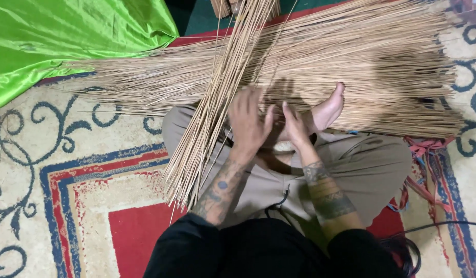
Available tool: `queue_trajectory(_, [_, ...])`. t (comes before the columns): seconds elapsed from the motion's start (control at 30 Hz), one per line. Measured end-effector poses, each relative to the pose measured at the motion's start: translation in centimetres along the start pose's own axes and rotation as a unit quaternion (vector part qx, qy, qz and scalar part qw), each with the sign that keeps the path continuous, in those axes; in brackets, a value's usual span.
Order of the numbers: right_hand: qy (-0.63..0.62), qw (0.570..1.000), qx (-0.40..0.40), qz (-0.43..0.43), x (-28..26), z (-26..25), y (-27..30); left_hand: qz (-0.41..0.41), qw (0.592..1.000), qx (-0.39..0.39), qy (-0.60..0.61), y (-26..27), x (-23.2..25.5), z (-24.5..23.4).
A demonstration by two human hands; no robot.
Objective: A person sitting on a rug is weaving thin wooden sticks together to create a bundle or mat.
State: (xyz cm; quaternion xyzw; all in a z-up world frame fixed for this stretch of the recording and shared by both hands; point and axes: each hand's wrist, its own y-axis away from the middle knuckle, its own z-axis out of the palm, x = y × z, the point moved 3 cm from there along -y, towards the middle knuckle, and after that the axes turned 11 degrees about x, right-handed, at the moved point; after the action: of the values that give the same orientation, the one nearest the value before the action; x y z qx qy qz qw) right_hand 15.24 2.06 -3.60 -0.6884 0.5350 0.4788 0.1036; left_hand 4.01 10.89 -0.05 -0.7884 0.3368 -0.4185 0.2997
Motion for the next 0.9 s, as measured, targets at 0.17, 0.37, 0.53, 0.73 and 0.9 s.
queue_trajectory(0.17, [-0.314,0.928,-0.2,0.004,-4.2,7.8,-1.6,-0.237,0.95,-0.138,-0.148,-1.4,-4.1,-8.9])
queue_trajectory(0.37, [-0.392,0.884,-0.238,0.094,-10.0,15.5,2.4,-0.149,0.901,-0.297,-0.278,3.2,-8.0,-6.2])
queue_trajectory(0.53, [-0.439,0.886,-0.133,0.068,-8.6,13.1,0.1,-0.213,0.888,-0.374,-0.161,2.2,-2.8,-8.7])
queue_trajectory(0.73, [-0.449,0.887,-0.104,0.016,-12.9,1.5,-3.6,-0.314,0.857,-0.399,0.083,3.9,2.0,-13.8])
queue_trajectory(0.9, [-0.467,0.881,-0.046,-0.07,-15.8,-7.0,-3.5,-0.62,0.532,-0.086,0.57,11.4,1.2,-10.0])
